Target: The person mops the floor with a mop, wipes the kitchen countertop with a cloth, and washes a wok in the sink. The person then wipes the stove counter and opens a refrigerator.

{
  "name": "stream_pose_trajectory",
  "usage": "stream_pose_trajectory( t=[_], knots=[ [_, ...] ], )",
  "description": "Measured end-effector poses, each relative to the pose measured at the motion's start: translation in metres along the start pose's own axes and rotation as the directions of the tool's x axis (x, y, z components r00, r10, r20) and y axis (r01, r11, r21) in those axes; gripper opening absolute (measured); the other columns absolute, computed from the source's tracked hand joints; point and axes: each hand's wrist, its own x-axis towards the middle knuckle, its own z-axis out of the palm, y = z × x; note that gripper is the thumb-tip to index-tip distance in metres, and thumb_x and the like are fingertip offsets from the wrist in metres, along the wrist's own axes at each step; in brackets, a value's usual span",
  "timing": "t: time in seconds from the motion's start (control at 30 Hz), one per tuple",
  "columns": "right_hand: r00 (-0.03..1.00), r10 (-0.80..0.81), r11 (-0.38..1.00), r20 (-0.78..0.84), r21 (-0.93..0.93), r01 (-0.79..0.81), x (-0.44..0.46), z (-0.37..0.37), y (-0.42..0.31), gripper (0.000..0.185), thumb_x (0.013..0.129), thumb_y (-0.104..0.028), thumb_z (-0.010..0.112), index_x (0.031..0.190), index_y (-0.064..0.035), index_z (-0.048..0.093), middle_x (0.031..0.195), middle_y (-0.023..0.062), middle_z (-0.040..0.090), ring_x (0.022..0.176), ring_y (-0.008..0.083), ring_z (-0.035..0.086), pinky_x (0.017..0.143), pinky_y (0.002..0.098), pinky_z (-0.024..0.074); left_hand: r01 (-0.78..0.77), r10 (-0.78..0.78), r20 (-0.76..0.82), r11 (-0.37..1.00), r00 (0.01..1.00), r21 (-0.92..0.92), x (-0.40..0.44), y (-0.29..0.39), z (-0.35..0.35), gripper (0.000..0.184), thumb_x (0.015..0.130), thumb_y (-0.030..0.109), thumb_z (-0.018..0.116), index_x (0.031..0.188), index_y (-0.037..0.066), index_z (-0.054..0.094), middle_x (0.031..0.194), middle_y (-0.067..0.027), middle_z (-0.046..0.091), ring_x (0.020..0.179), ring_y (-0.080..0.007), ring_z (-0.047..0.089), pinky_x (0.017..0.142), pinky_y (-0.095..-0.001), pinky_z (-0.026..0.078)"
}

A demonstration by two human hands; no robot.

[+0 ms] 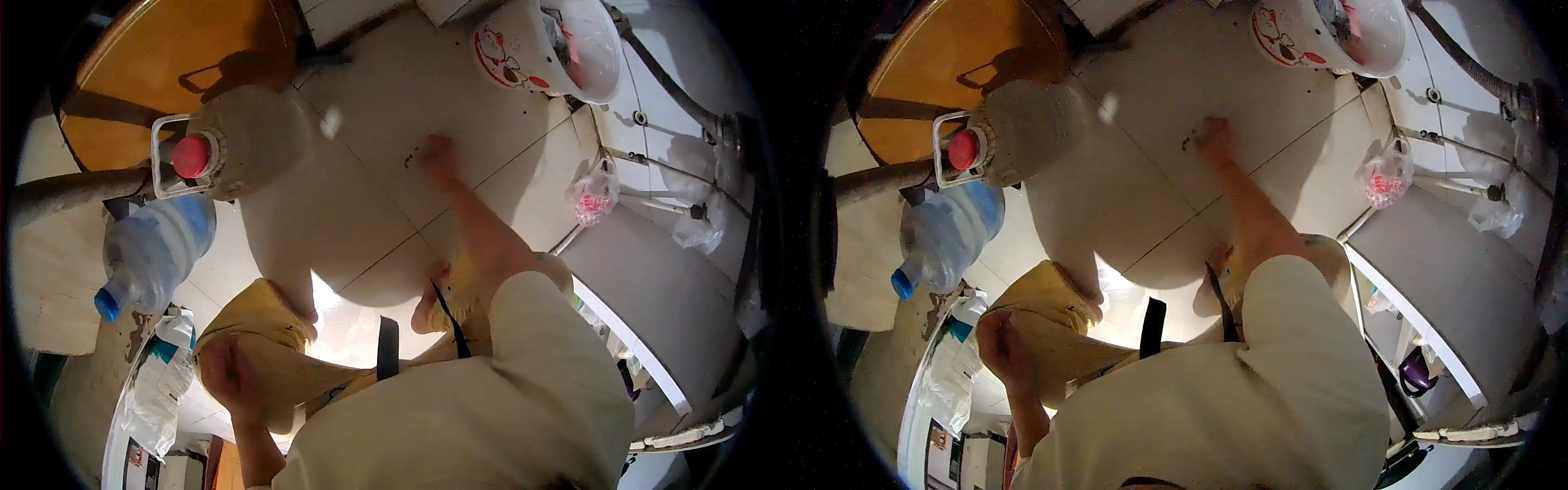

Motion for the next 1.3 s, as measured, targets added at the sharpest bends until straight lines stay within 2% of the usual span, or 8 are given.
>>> stream_pose_trajectory(
  t=[0.67, 0.87, 0.97, 1.07, 1.1, 1.13, 1.23, 1.3],
  knots=[
    [0.974, -0.075, 0.903, 0.216, -0.4, 0.158, -0.026, 0.038, -0.047, 0.026, 0.076, -0.012, 0.049, 0.099, -0.0033, 0.056, 0.102, 0.0159, 0.055, 0.1, 0.0299, 0.05, 0.08, 0.0419, 0.0435, 0.003, -0.002, -0.08, 1.0, 0.997, 0.014, -0.016, -0.017, -0.012, 0.012, 0.077, -0.001, 0.049, 0.086, -0.001, 0.057, 0.081, -0.0115, 0.056, 0.075, -0.0255, 0.053, 0.068, -0.0328, 0.044],
    [0.981, -0.111, 0.94, 0.158, -0.304, 0.156, -0.029, 0.042, -0.063, 0.019, 0.073, -0.011, 0.051, 0.089, -0.0049, 0.06, 0.093, 0.0151, 0.06, 0.088, 0.0315, 0.055, 0.073, 0.041, 0.046, -0.025, 0.022, -0.117, 0.999, 0.993, -0.029, -0.02, -0.016, -0.01, 0.011, 0.078, -0.001, 0.049, 0.086, -0.001, 0.057, 0.081, -0.0128, 0.055, 0.075, -0.0258, 0.052, 0.069, -0.033, 0.044],
    [0.944, 0.146, 0.987, 0.296, 0.022, -0.159, -0.017, 0.037, -0.081, 0.017, 0.074, -0.011, 0.054, 0.089, -0.0031, 0.058, 0.087, 0.0117, 0.059, 0.078, 0.0306, 0.056, 0.07, 0.038, 0.0469, -0.025, 0.015, -0.125, 0.997, 0.992, -0.075, -0.02, -0.017, -0.008, 0.011, 0.077, -0.002, 0.049, 0.085, -0.001, 0.057, 0.08, -0.0124, 0.055, 0.075, -0.0257, 0.052, 0.07, -0.0325, 0.043],
    [0.76, -0.558, 0.828, 0.332, 0.28, 0.486, 0.02, -0.004, -0.071, 0.013, 0.075, -0.01, 0.057, 0.085, -0.0021, 0.059, 0.08, 0.0099, 0.06, 0.073, 0.0258, 0.058, 0.068, 0.0348, 0.0484, -0.06, 0.049, -0.126, 0.995, 0.991, -0.079, -0.017, -0.015, -0.008, 0.011, 0.076, -0.003, 0.049, 0.083, -0.001, 0.056, 0.078, -0.0109, 0.056, 0.074, -0.0247, 0.052, 0.069, -0.0318, 0.043],
    [0.881, -0.248, 0.706, 0.402, 0.698, -0.119, 0.031, -0.037, -0.089, 0.011, 0.075, -0.008, 0.057, 0.084, -0.0021, 0.058, 0.079, 0.009, 0.059, 0.073, 0.0226, 0.058, 0.069, 0.0326, 0.0484, -0.063, 0.056, -0.111, 0.996, 0.992, -0.065, -0.015, -0.013, -0.008, 0.011, 0.076, -0.004, 0.049, 0.083, 0.0, 0.056, 0.078, -0.0105, 0.056, 0.073, -0.0244, 0.052, 0.068, -0.0315, 0.043],
    [0.796, 0.007, 0.147, 0.606, 0.786, -0.6, 0.045, -0.083, -0.116, 0.009, 0.076, -0.007, 0.057, 0.084, -0.002, 0.057, 0.079, 0.0081, 0.058, 0.074, 0.0195, 0.057, 0.069, 0.0305, 0.0484, -0.07, 0.064, -0.098, 0.996, 0.993, -0.054, -0.012, -0.011, -0.01, 0.011, 0.075, -0.005, 0.049, 0.083, 0.0, 0.057, 0.077, -0.01, 0.056, 0.073, -0.024, 0.052, 0.068, -0.0313, 0.042],
    [0.99, -0.057, 0.458, 0.131, 0.884, -0.09, 0.086, -0.221, -0.138, 0.014, 0.078, -0.011, 0.059, 0.088, -0.0023, 0.057, 0.084, 0.0069, 0.058, 0.072, 0.017, 0.057, 0.069, 0.029, 0.0482, -0.1, 0.097, -0.086, 0.994, 0.992, -0.034, -0.006, -0.014, -0.012, 0.012, 0.079, -0.003, 0.048, 0.087, -0.001, 0.057, 0.082, -0.009, 0.057, 0.076, -0.0197, 0.053, 0.068, -0.0282, 0.043],
    [0.908, -0.007, 0.755, -0.419, 0.593, 0.28, 0.093, -0.316, -0.149, 0.012, 0.08, -0.009, 0.058, 0.09, -0.0022, 0.058, 0.084, 0.0063, 0.059, 0.072, 0.0159, 0.057, 0.069, 0.0285, 0.0477, -0.095, 0.095, -0.077, 0.996, 0.993, 0.001, -0.004, -0.015, -0.014, 0.012, 0.081, -0.002, 0.048, 0.088, -0.001, 0.057, 0.085, -0.0089, 0.057, 0.077, -0.0176, 0.053, 0.068, -0.0265, 0.043]
  ],
)
